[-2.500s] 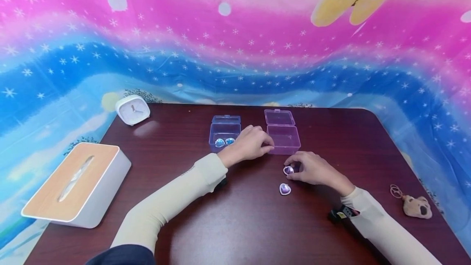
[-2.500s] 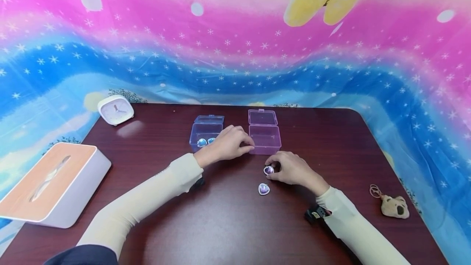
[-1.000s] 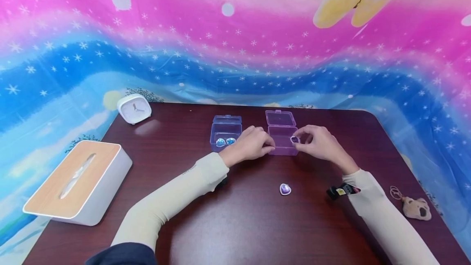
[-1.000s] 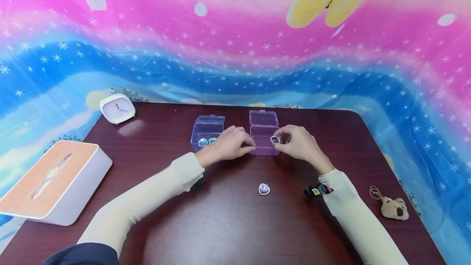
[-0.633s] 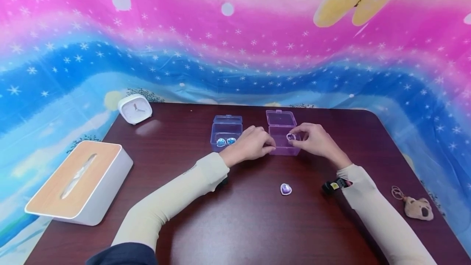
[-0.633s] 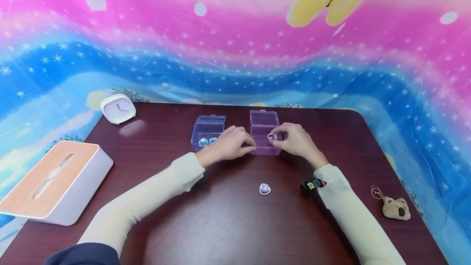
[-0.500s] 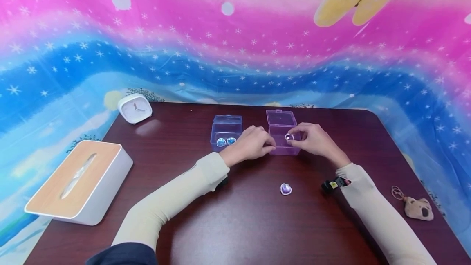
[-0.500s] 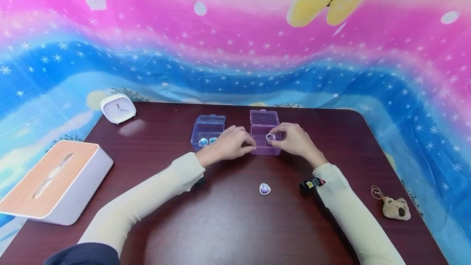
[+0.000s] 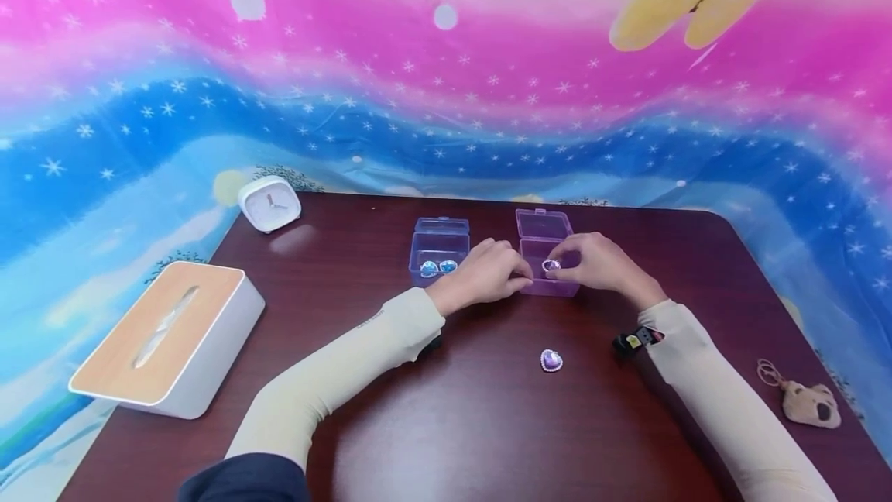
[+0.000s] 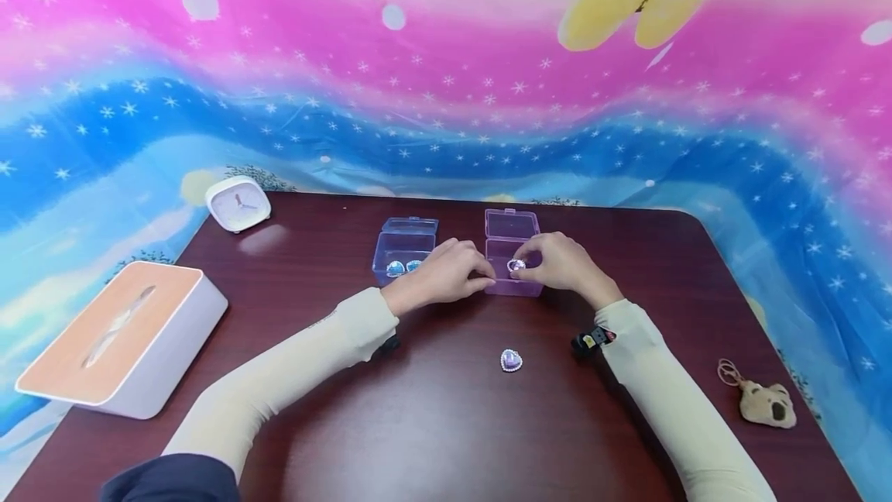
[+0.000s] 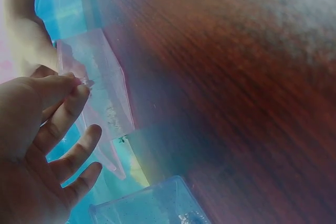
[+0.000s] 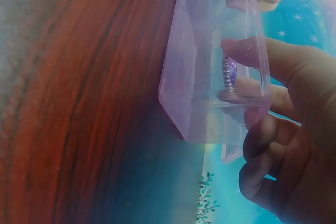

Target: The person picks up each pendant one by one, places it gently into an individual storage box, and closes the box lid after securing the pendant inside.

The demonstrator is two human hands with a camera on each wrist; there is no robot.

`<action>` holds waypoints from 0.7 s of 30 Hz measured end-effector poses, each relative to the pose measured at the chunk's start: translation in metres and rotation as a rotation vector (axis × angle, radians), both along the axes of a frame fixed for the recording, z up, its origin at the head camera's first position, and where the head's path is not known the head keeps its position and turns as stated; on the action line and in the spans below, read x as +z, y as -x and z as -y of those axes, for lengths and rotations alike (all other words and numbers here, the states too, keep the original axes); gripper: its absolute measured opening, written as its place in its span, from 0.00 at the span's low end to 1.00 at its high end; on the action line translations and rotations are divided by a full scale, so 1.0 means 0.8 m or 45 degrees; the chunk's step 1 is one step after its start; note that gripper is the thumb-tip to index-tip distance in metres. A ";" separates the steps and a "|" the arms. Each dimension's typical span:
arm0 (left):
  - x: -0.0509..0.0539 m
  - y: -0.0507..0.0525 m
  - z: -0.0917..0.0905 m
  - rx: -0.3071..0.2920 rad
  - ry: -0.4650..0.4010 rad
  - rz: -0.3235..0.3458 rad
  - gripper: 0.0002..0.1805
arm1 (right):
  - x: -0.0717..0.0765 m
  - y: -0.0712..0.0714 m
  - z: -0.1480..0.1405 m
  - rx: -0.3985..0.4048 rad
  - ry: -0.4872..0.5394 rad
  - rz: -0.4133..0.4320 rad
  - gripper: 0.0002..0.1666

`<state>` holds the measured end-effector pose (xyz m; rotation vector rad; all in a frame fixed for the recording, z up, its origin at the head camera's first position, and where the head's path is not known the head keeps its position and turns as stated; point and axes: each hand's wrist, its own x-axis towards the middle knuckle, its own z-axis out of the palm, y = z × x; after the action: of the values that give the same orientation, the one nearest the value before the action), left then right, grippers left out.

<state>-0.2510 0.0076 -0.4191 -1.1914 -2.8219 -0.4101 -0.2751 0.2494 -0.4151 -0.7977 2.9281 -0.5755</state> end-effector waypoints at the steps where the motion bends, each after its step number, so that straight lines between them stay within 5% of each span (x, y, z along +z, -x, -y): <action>1: 0.000 -0.001 -0.003 -0.010 0.006 -0.001 0.09 | 0.000 -0.001 -0.002 -0.003 -0.021 0.010 0.14; 14: 0.001 0.001 -0.003 0.016 0.033 -0.012 0.09 | 0.002 0.006 0.001 0.024 -0.121 -0.043 0.17; 21: 0.003 0.002 -0.002 0.006 0.029 -0.024 0.09 | 0.012 -0.005 -0.001 0.039 0.045 -0.280 0.12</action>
<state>-0.2525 0.0090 -0.4167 -1.1858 -2.8203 -0.3655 -0.2709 0.2503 -0.4056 -0.9661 3.1037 -0.5729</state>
